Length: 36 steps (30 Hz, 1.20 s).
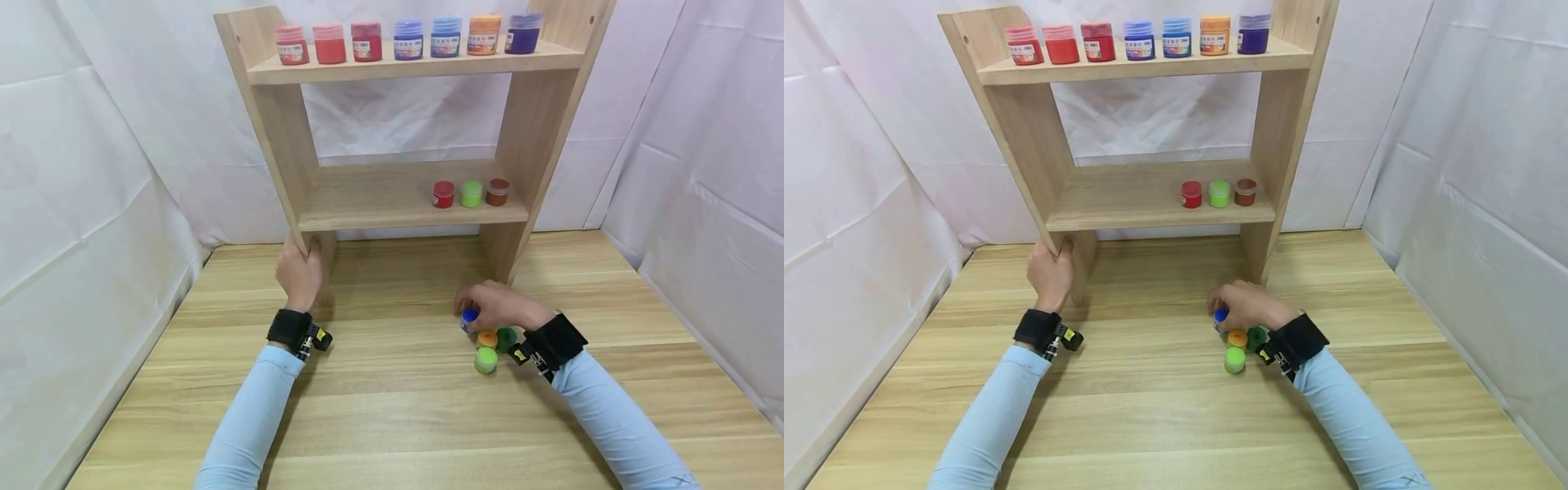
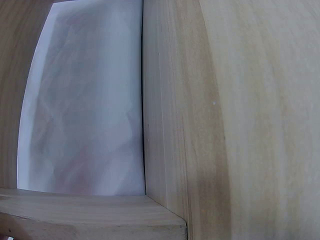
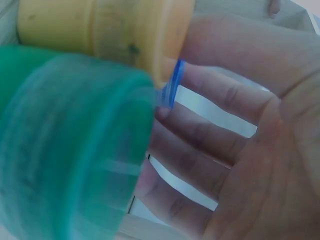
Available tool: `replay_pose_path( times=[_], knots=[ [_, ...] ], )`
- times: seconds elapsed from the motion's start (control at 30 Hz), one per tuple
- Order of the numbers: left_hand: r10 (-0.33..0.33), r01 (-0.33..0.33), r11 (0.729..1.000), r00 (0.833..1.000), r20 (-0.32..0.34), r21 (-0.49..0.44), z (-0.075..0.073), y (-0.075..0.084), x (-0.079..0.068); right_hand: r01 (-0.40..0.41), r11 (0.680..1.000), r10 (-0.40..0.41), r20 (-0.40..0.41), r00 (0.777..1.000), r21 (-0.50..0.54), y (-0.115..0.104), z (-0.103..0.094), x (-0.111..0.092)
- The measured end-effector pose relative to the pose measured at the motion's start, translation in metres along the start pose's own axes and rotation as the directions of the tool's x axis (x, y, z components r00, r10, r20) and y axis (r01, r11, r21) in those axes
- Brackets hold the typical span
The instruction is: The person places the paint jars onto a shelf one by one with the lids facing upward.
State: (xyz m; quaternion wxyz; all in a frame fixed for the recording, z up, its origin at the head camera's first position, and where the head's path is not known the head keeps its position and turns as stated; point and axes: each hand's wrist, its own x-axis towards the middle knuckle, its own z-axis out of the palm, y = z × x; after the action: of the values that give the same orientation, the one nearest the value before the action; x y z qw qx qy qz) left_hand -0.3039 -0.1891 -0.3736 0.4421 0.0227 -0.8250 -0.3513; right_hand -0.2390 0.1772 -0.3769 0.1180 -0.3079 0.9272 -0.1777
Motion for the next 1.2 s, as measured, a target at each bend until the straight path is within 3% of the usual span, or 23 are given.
replay_pose_path(
  times=[0.67,1.2],
  knots=[
    [-0.010,0.010,1.000,1.000,0.002,-0.001,0.000,-0.003,0.000,-0.067,0.996,0.067,0.007,0.998,0.060,0.015,0.001,0.001],
    [-0.001,0.001,1.000,1.000,0.007,-0.004,0.003,-0.005,0.001,-0.006,0.999,0.009,-0.065,0.998,0.049,0.017,0.003,0.003]
  ],
)
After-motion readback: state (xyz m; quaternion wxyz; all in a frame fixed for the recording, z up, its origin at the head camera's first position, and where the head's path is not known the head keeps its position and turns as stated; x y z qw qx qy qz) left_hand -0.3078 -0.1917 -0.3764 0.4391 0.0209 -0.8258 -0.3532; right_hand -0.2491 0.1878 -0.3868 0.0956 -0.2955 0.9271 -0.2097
